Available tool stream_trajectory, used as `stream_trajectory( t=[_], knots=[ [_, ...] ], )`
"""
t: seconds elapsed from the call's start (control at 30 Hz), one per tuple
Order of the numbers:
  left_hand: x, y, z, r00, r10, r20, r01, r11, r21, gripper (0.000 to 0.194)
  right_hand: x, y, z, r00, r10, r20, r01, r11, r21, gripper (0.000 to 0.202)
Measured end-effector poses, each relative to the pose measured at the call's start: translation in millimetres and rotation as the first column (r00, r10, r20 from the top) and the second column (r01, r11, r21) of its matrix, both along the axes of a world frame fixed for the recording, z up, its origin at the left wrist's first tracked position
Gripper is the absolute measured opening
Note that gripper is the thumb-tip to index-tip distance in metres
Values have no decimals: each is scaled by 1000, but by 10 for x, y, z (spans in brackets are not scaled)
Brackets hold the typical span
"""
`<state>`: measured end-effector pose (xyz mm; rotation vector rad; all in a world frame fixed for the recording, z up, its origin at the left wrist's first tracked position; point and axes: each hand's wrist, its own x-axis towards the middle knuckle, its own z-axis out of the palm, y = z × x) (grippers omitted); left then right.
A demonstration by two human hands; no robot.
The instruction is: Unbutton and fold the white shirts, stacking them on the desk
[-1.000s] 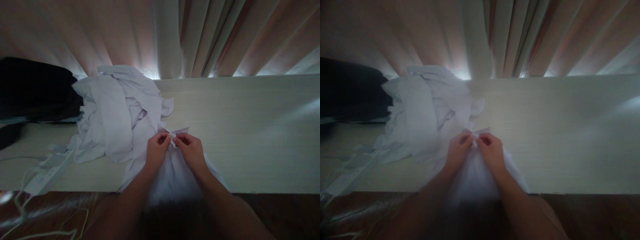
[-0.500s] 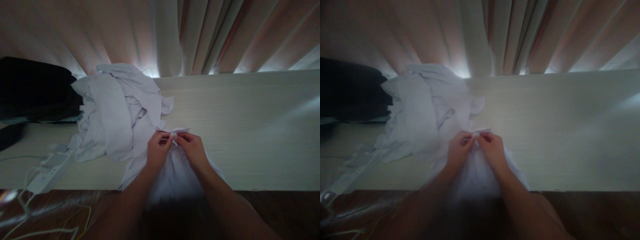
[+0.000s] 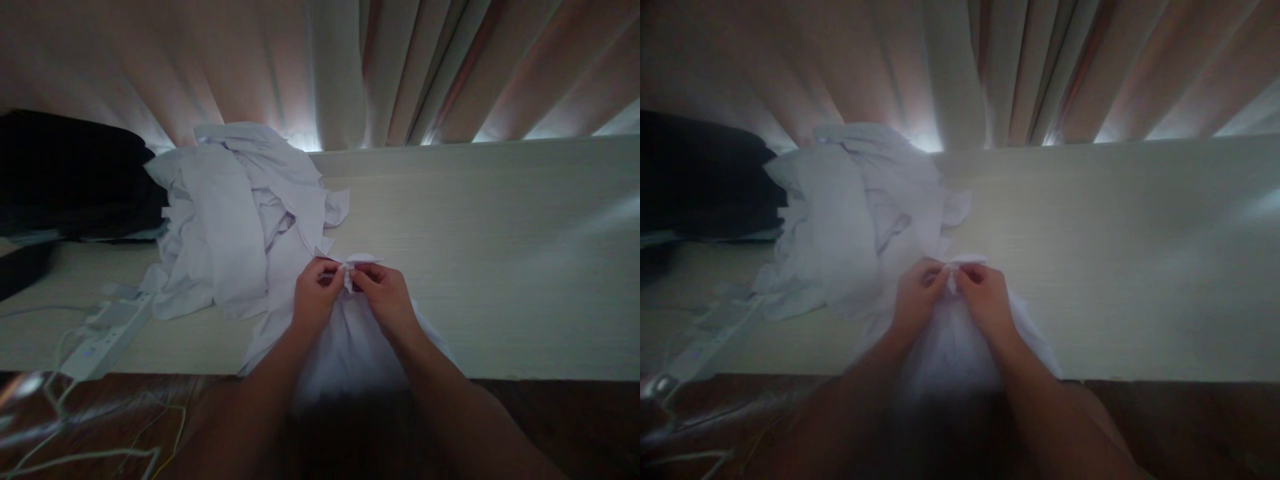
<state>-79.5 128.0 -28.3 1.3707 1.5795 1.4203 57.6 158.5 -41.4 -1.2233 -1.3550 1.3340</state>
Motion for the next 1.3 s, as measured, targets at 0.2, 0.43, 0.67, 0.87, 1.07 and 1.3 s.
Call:
stream_trajectory(
  t=[0.2, 0.43, 0.67, 0.87, 1.07, 1.3],
  knots=[
    [19, -40, -21, 998, -19, -55, 21, 999, 32, 9, 32, 38, -35, 1000, 12, -3, -12, 999, -35, 24],
    [-2, -27, -75, 990, -5, -142, 11, 999, 40, 4, 61, 39, 29, 995, 72, 63, -71, 997, -22, 24],
    [-10, -22, -123, 968, 39, -247, -17, 996, 89, 3, 60, 23, -5, 996, 85, 14, -83, 992, -96, 22],
    [-6, -15, -127, 972, 18, -236, -19, 1000, 1, 7, 39, -14, -39, 996, 36, -80, -48, 987, -152, 25],
    [-22, -11, -115, 988, -52, -143, 42, 996, -75, 11, 66, 20, -130, 998, 44, -41, -49, 991, -126, 30],
    [-62, -40, -94, 992, -73, -102, 62, 992, -111, 14, 55, 15, -104, 993, 66, -95, -79, 986, -145, 27]
  ],
)
